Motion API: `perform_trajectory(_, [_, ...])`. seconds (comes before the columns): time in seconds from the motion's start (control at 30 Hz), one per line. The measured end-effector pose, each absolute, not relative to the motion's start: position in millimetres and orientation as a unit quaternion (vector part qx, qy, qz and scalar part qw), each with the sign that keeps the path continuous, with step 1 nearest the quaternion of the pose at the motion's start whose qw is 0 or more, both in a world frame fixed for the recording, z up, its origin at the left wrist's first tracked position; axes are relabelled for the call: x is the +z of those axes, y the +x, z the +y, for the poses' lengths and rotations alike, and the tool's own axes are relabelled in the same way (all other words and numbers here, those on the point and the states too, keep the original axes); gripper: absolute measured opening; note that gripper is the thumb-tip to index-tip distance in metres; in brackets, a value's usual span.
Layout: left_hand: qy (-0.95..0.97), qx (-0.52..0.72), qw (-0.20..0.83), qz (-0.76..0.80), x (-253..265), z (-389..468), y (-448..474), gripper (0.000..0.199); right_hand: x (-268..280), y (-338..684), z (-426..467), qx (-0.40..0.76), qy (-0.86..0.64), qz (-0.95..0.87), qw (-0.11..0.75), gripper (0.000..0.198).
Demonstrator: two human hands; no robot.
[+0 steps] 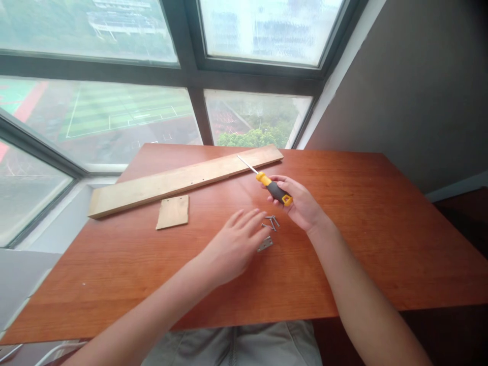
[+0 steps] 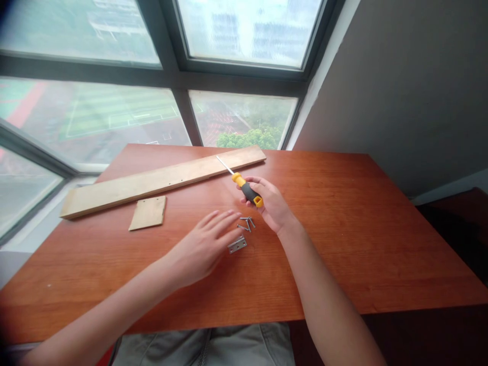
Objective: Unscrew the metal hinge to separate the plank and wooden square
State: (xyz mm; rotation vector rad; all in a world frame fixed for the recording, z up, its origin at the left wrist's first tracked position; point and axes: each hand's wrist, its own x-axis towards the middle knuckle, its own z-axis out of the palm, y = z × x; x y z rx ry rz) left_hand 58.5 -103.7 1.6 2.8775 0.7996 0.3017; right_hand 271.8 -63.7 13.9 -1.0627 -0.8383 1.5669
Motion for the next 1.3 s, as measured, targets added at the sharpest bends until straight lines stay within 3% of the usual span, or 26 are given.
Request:
perform_trajectory(0.1, [0.968, 0.101, 0.081, 0.217, -5.0, -109.9, 100.3, 0.042, 12.6, 272.0, -62.4, 0.645, -0.441, -0.343, 0.521, 0.023])
perform_trajectory(0.23, [0.966, 0.109, 0.093, 0.217, -23.1, -96.1, 116.6, 0.044, 10.7, 269.6, -61.2, 0.64, -0.443, -0.337, 0.529, 0.023])
perform_trajectory(0.37, [0.955, 0.097, 0.07, 0.27, -31.3, -74.6, 98.3, 0.056, 10.0, 268.1, -60.7, 0.644, -0.439, -0.332, 0.532, 0.024])
perform_trajectory(0.73, [0.886, 0.06, -0.002, 0.459, -30.4, -42.6, 16.6, 0.054, 8.9, 265.6, -62.1, 0.646, -0.45, -0.333, 0.519, 0.023])
perform_trajectory(1.3, [0.874, 0.125, -0.051, 0.466, -29.1, -47.8, 12.3, 0.039, 9.8, 261.9, -63.1, 0.646, -0.457, -0.348, 0.503, 0.023])
